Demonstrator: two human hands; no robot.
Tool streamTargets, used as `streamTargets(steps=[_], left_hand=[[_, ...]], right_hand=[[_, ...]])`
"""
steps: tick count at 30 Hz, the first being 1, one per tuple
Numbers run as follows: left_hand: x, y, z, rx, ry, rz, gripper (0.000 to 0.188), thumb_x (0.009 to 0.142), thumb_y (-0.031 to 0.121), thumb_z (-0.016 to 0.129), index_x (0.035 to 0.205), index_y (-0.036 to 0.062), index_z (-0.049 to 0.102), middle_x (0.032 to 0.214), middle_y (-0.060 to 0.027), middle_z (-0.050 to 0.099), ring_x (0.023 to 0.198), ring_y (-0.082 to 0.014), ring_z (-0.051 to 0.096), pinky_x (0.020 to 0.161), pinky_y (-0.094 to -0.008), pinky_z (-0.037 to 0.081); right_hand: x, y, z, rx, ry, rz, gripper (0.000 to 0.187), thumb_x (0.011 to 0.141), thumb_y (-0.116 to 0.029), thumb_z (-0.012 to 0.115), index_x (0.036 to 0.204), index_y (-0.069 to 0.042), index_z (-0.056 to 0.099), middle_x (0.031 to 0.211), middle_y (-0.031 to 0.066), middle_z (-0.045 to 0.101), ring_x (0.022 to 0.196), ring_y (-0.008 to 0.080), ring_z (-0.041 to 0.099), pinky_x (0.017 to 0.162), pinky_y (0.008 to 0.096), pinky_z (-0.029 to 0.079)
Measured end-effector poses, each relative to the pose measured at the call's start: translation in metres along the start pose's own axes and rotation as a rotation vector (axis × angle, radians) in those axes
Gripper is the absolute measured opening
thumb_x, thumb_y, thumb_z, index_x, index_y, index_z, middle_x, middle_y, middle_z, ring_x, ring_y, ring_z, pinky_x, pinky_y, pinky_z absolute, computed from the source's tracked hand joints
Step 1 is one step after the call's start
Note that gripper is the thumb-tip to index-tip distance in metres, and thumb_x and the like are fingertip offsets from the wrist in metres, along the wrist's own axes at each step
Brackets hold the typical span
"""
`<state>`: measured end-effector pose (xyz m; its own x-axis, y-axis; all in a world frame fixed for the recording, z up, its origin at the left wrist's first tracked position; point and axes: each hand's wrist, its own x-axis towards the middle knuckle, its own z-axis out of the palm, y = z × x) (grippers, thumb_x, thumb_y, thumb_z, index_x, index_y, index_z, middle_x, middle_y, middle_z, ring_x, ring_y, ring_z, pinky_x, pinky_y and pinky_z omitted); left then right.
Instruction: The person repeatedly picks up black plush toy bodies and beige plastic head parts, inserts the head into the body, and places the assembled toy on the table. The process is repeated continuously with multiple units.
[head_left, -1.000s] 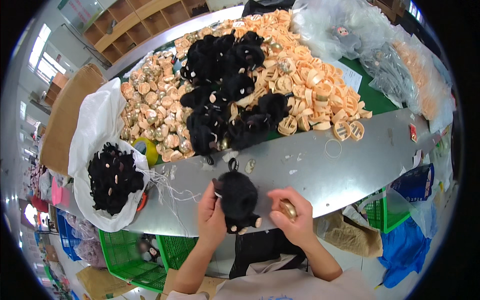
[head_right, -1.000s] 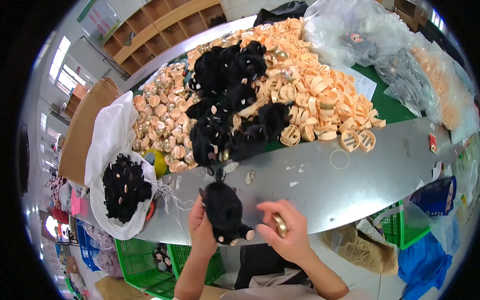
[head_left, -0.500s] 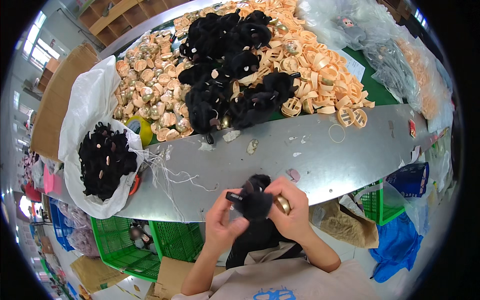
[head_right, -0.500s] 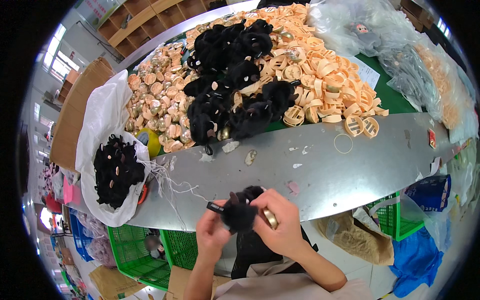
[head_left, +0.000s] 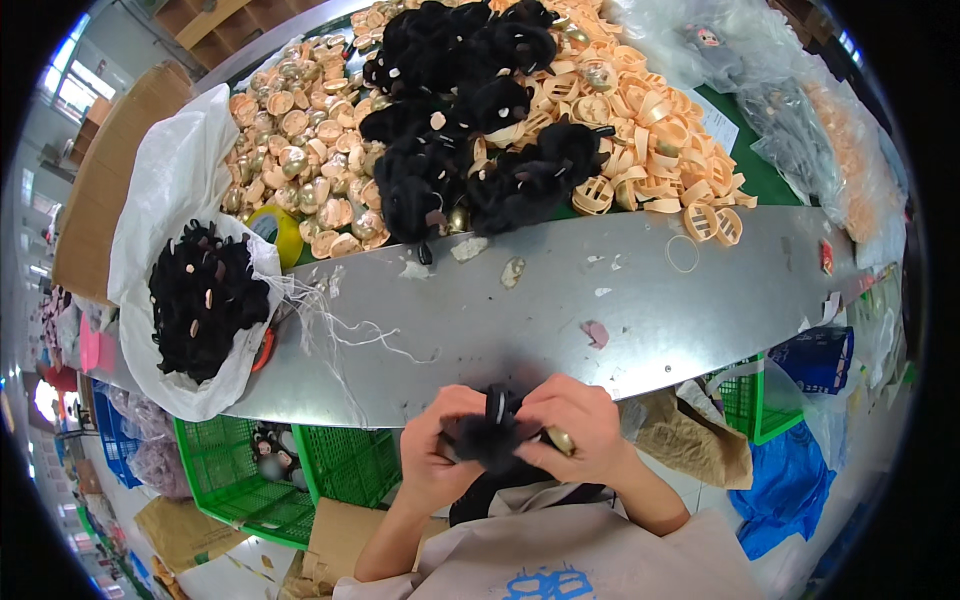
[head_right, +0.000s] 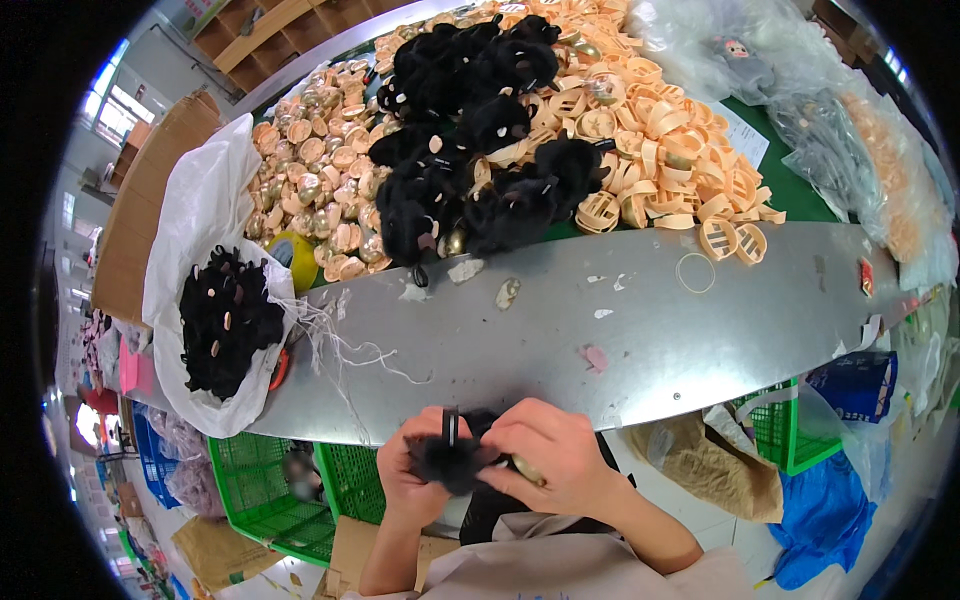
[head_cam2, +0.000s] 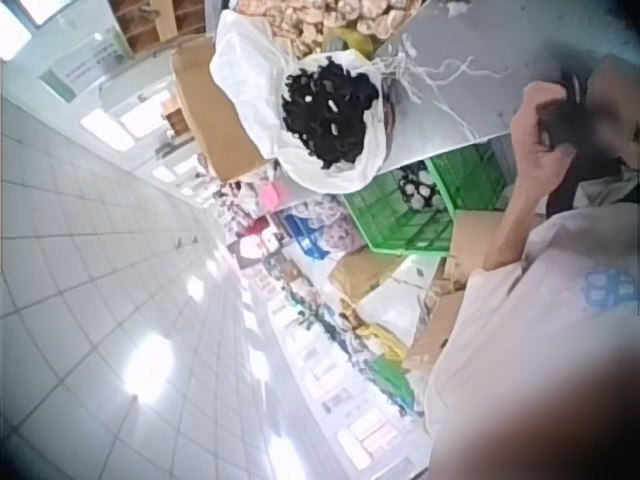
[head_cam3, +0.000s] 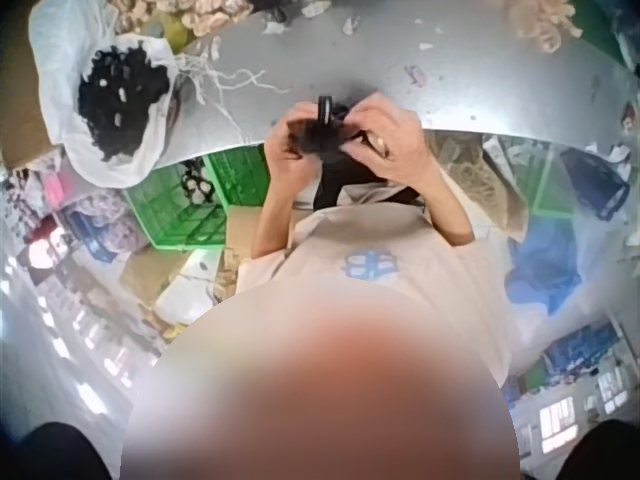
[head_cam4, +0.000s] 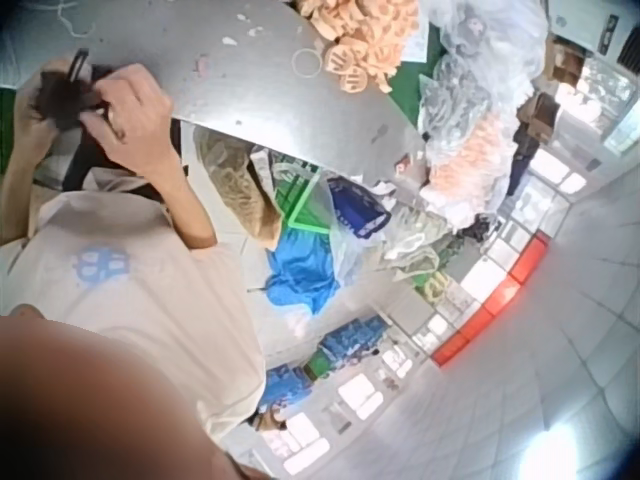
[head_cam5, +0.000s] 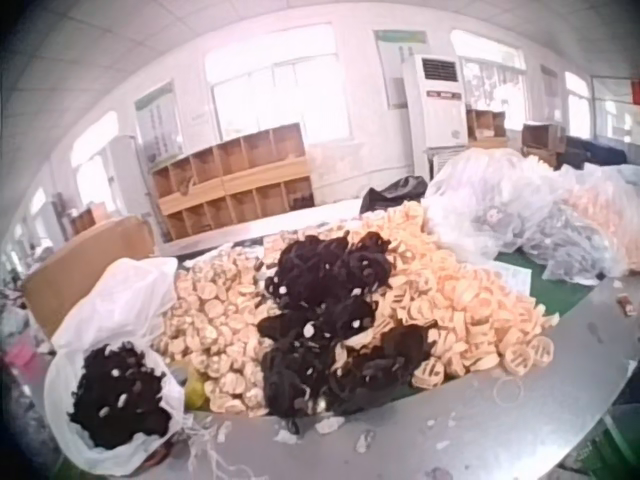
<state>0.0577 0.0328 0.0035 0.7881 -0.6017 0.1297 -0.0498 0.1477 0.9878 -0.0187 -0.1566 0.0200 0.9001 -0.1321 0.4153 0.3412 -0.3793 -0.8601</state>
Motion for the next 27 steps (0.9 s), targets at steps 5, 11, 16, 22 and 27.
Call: streamTargets(steps=[5, 11, 16, 22, 27], left_hand=[[-0.020, -0.002, -0.002, -0.672, -0.015, -0.324, 0.056, 0.069, -0.004, 0.074, 0.124, -0.0075, 0.063, 0.124, -0.0120, 0.067, 0.110, -0.0219, 0.064, 0.097, -0.0326, 0.049], [-0.017, 0.007, 0.002, -0.889, 0.017, -0.462, 0.049, 0.082, 0.005, 0.072, 0.127, -0.0097, 0.060, 0.124, -0.0165, 0.067, 0.110, -0.0250, 0.068, 0.099, -0.0353, 0.052], [-0.039, -0.016, -0.003, -0.598, 0.139, -0.519, 0.045, 0.087, 0.016, 0.075, 0.123, -0.0083, 0.062, 0.118, -0.0163, 0.068, 0.108, -0.0257, 0.069, 0.099, -0.0368, 0.054], [-0.009, 0.014, 0.013, -0.920, -0.016, -0.409, 0.066, 0.081, 0.013, 0.082, 0.136, -0.0055, 0.051, 0.127, -0.0126, 0.064, 0.118, -0.0234, 0.064, 0.098, -0.0372, 0.054], [-0.012, 0.025, 0.022, -0.420, 0.186, -0.425, 0.047, 0.091, 0.008, 0.071, 0.132, -0.0060, 0.053, 0.127, -0.0176, 0.064, 0.117, -0.0304, 0.065, 0.098, -0.0420, 0.053]], right_hand=[[0.003, 0.003, 0.003, 0.326, 0.032, 0.232, 0.008, 0.092, -0.008, 0.069, 0.091, -0.001, 0.066, 0.084, 0.0073, 0.061, 0.071, 0.0158, 0.056, 0.063, 0.0278, 0.043], [-0.002, 0.005, 0.010, 0.343, 0.121, 0.361, 0.010, 0.093, -0.008, 0.069, 0.089, -0.001, 0.064, 0.083, 0.0058, 0.060, 0.070, 0.0142, 0.054, 0.062, 0.0267, 0.042], [-0.005, 0.003, 0.011, 0.253, 0.106, 0.317, 0.009, 0.090, -0.005, 0.071, 0.091, -0.002, 0.063, 0.088, 0.0064, 0.061, 0.072, 0.0121, 0.054, 0.063, 0.0259, 0.043], [-0.006, -0.008, 0.017, 0.375, 0.403, 0.287, 0.024, 0.097, 0.000, 0.057, 0.120, 0.000, 0.050, 0.105, 0.0130, 0.061, 0.088, 0.0152, 0.064, 0.075, 0.0282, 0.054], [-0.013, -0.040, 0.004, 0.646, 0.314, 0.410, 0.032, 0.105, -0.020, 0.049, 0.126, 0.002, 0.039, 0.101, 0.0233, 0.066, 0.081, 0.0233, 0.070, 0.068, 0.0324, 0.061]])
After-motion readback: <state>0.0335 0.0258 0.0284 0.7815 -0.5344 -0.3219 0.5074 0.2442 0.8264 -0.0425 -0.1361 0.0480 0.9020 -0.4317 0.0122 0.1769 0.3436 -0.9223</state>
